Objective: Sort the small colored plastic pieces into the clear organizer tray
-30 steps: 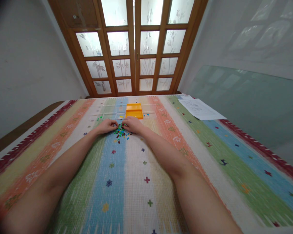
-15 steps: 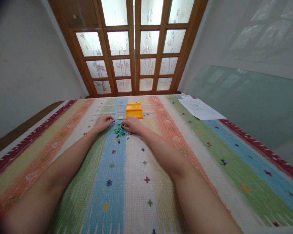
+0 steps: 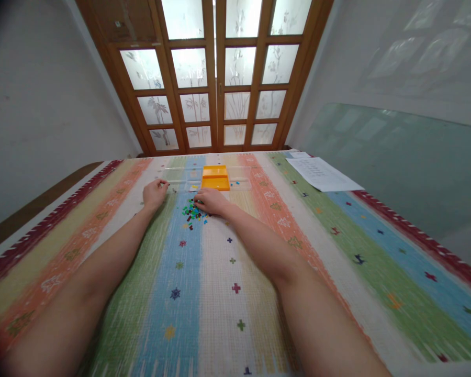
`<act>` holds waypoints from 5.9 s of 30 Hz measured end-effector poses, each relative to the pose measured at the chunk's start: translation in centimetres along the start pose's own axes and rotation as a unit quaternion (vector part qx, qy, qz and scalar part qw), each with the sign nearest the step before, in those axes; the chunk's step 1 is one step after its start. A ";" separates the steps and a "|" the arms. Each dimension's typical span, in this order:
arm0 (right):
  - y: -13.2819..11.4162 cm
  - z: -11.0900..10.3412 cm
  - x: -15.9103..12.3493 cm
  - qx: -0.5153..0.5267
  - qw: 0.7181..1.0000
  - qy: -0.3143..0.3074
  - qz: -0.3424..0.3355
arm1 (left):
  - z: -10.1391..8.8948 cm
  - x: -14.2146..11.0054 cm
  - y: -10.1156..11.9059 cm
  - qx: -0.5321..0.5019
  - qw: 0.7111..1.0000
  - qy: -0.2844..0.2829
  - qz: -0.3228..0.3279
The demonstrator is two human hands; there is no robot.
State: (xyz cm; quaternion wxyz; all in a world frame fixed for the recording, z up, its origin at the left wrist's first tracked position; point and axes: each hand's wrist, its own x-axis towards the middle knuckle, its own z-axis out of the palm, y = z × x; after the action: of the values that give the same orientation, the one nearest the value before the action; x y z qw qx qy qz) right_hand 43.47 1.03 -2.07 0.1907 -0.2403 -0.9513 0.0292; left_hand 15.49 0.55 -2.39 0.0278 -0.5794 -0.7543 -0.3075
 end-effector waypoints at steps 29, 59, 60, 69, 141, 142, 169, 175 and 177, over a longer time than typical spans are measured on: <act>-0.7 -0.9 -0.1 0.070 0.996 -0.041 -0.048 | -0.4 -1.2 1.1 0.036 0.998 -0.029 0.044; 2.4 -0.4 4.3 0.003 0.971 0.119 0.208 | -0.3 -2.5 2.5 0.011 0.971 -0.154 0.184; 2.6 -0.3 4.7 0.002 0.969 0.121 0.216 | -0.3 -2.5 2.5 0.011 0.970 -0.157 0.188; 3.3 -0.1 5.1 0.019 0.967 0.131 0.218 | -0.1 -2.5 2.3 0.005 0.964 -0.158 0.214; -0.8 -1.6 1.5 -0.044 0.969 -0.073 0.231 | 0.1 -2.7 2.4 0.020 0.957 -0.173 0.230; -0.8 -1.6 1.5 -0.041 0.970 -0.069 0.230 | 0.1 -2.8 2.4 0.021 0.957 -0.174 0.229; 0.2 -1.7 1.2 -0.029 0.972 -0.001 0.235 | 0.2 -2.8 2.4 0.020 0.956 -0.177 0.234; 2.7 -3.0 0.3 -0.030 0.932 0.089 0.352 | 0.2 -2.8 2.4 0.022 0.956 -0.172 0.238; 3.5 -3.2 -0.1 -0.028 0.918 0.098 0.382 | 0.2 -2.8 2.4 0.024 0.956 -0.172 0.237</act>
State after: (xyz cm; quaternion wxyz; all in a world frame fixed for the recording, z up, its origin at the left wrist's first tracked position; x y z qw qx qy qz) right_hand 46.33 3.96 0.36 0.2505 -0.5925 -0.7640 0.0497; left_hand 18.59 -1.43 -2.66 -0.0161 -0.7847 -0.5961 -0.1694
